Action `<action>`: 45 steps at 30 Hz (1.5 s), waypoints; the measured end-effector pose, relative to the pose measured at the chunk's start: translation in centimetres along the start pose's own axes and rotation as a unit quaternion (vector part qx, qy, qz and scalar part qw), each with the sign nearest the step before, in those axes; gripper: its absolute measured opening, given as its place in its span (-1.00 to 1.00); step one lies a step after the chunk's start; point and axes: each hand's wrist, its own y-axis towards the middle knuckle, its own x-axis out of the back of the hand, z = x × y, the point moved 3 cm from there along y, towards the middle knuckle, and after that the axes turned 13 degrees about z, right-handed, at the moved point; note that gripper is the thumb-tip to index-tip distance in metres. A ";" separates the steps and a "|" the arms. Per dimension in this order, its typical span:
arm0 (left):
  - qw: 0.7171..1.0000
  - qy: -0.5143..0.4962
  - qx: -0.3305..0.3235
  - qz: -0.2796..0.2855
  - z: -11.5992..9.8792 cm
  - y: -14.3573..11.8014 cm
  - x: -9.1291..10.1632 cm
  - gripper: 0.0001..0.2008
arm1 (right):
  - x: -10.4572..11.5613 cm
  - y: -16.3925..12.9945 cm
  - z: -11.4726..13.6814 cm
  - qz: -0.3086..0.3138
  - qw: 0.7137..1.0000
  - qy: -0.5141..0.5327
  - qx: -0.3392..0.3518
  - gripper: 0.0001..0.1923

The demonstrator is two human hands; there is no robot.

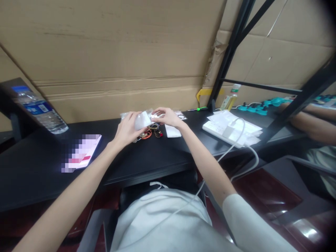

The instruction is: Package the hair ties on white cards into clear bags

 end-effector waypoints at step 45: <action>1.000 0.007 0.007 0.011 -0.1 0.0 0.1 -0.37 | 0.6 -0.8 1.1 -0.037 0.995 -0.088 0.034 -0.83</action>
